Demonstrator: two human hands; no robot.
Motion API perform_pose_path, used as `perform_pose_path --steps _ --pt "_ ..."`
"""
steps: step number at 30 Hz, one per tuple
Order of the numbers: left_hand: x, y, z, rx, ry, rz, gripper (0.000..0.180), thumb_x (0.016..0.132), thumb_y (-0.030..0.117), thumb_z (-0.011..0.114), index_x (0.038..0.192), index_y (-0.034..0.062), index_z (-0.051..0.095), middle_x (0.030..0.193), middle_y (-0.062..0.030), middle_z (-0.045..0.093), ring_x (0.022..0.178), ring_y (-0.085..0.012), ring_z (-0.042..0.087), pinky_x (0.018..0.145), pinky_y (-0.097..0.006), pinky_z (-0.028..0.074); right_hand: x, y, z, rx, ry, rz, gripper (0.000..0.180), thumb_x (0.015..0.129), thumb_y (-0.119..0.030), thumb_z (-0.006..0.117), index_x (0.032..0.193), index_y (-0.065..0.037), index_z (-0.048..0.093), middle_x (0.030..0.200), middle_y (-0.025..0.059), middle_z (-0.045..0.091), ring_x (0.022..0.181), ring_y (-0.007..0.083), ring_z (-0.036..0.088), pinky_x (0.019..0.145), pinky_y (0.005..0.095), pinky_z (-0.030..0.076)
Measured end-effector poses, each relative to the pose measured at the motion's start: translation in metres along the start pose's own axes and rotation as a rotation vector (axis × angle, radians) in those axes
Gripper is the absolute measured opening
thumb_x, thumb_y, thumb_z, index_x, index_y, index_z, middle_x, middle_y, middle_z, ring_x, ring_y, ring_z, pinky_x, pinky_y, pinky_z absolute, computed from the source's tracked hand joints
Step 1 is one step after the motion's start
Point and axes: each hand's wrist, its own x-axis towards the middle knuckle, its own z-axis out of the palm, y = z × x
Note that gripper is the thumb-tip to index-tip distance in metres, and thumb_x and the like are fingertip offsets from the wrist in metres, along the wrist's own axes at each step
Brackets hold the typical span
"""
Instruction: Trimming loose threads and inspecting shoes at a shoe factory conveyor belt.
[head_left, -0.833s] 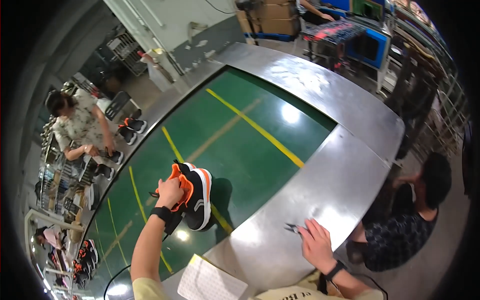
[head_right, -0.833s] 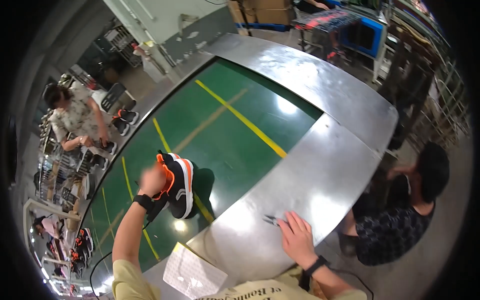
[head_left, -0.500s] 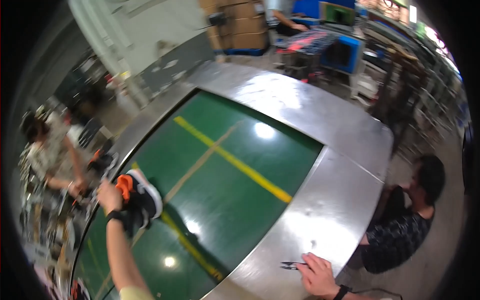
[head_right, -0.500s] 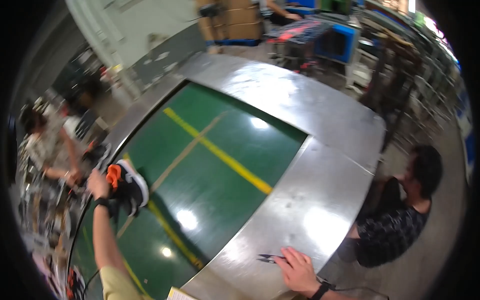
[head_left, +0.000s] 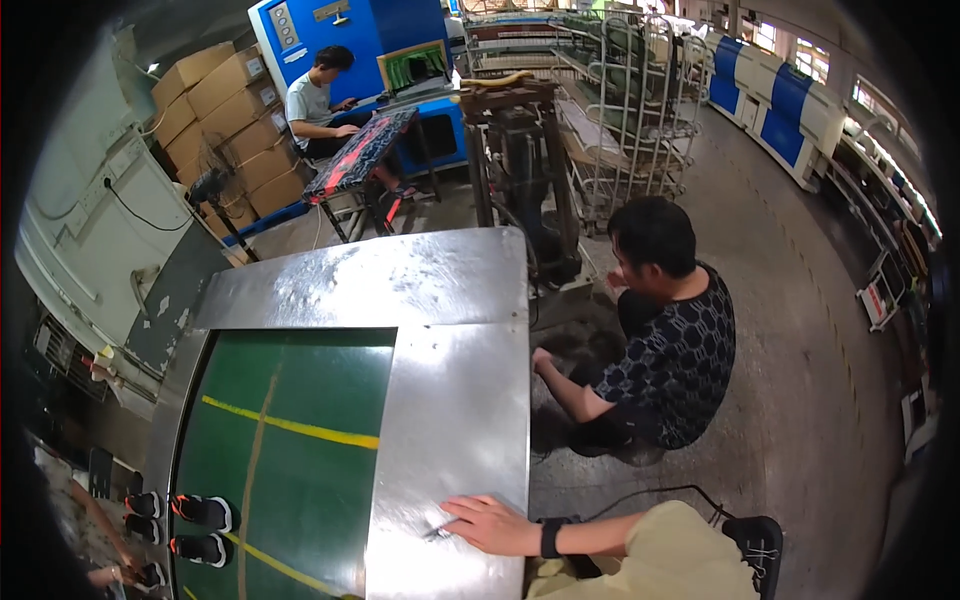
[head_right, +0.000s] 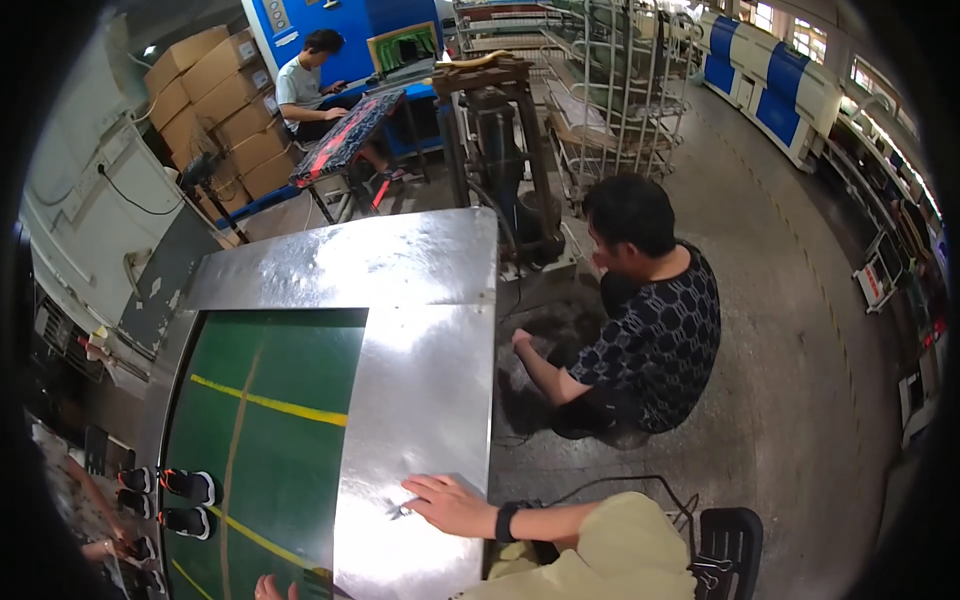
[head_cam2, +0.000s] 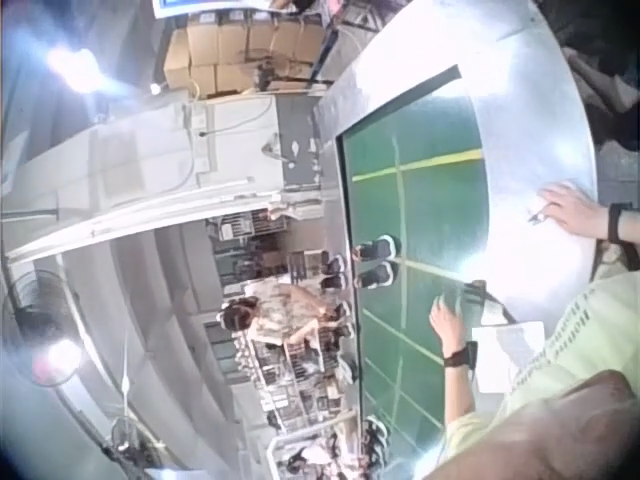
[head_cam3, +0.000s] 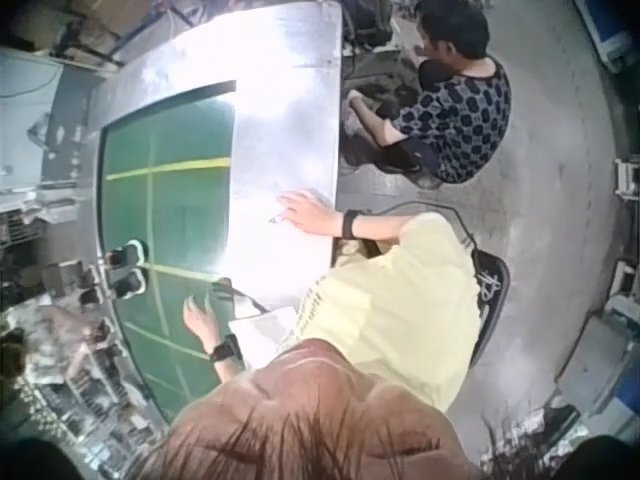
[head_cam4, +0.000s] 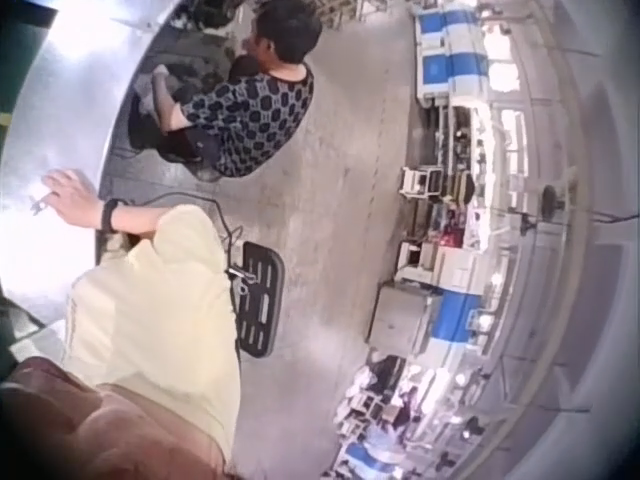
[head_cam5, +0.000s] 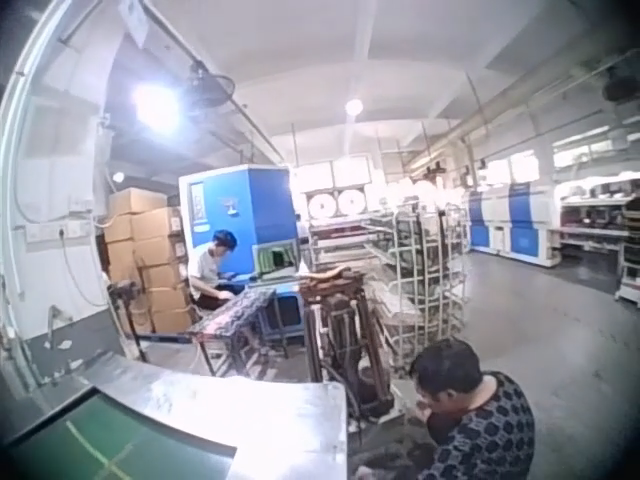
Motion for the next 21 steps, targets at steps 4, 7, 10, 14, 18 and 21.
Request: perform_pose_path --steps 4,7,10,14,18,21 --pt "-0.075 0.001 -0.010 -0.009 0.077 -0.064 0.043 0.081 0.029 0.064 0.107 -0.0042 0.055 0.106 -0.0245 0.056 0.096 -0.0389 0.053 0.083 -0.044 0.044 0.000 0.003 0.011 0.001 0.039 -0.012 0.024 0.080 -0.009 0.051 0.103 -0.008 0.060 0.122 0.0112 0.050 0.120 0.0244 0.041 0.096 0.0367 0.032" --pt "-0.120 0.001 0.002 -0.044 0.066 -0.162 0.043 0.083 0.031 0.062 0.106 -0.0047 0.055 0.102 -0.0249 0.057 0.097 -0.0393 0.052 0.082 -0.044 0.044 -0.002 0.003 0.013 -0.021 0.078 -0.042 0.023 0.078 -0.009 0.053 0.100 -0.008 0.060 0.120 0.0113 0.051 0.118 0.0249 0.042 0.095 0.0371 0.033" --pt "-0.158 0.014 0.023 -0.153 0.024 -0.175 0.044 0.084 0.031 0.062 0.108 -0.0054 0.053 0.103 -0.0265 0.055 0.098 -0.0393 0.052 0.083 -0.044 0.044 -0.007 0.005 0.018 -0.066 0.096 -0.052 0.022 0.077 -0.011 0.054 0.099 -0.008 0.060 0.119 0.0110 0.052 0.117 0.0248 0.043 0.095 0.0366 0.033" --pt "-0.192 0.034 0.064 -0.085 -0.055 -0.184 0.044 0.085 0.024 0.059 0.113 -0.0079 0.048 0.107 -0.0280 0.052 0.100 -0.0402 0.051 0.090 -0.042 0.041 -0.008 0.008 0.023 -0.081 0.153 -0.099 0.020 0.076 -0.012 0.056 0.095 -0.008 0.060 0.116 0.0106 0.052 0.112 0.0253 0.046 0.091 0.0363 0.035" --pt "-0.207 0.036 0.105 -0.191 0.065 -0.296 0.050 0.084 0.024 0.057 0.122 -0.0035 0.041 0.129 -0.0250 0.038 0.121 -0.0405 0.035 0.103 -0.045 0.025 -0.009 0.014 0.024 -0.021 0.099 -0.023 0.015 0.079 -0.013 0.058 0.093 -0.010 0.062 0.113 0.0088 0.056 0.110 0.0249 0.049 0.090 0.0360 0.037" --pt "-0.200 0.060 0.086 -0.152 0.042 -0.345 0.046 0.093 0.026 0.045 0.126 -0.0046 0.039 0.134 -0.0280 0.033 0.123 -0.0419 0.032 0.103 -0.045 0.026 -0.010 0.015 0.025 -0.020 0.135 -0.063 0.013 0.078 -0.015 0.060 0.090 -0.011 0.063 0.109 0.0072 0.057 0.105 0.0237 0.051 0.089 0.0356 0.038"
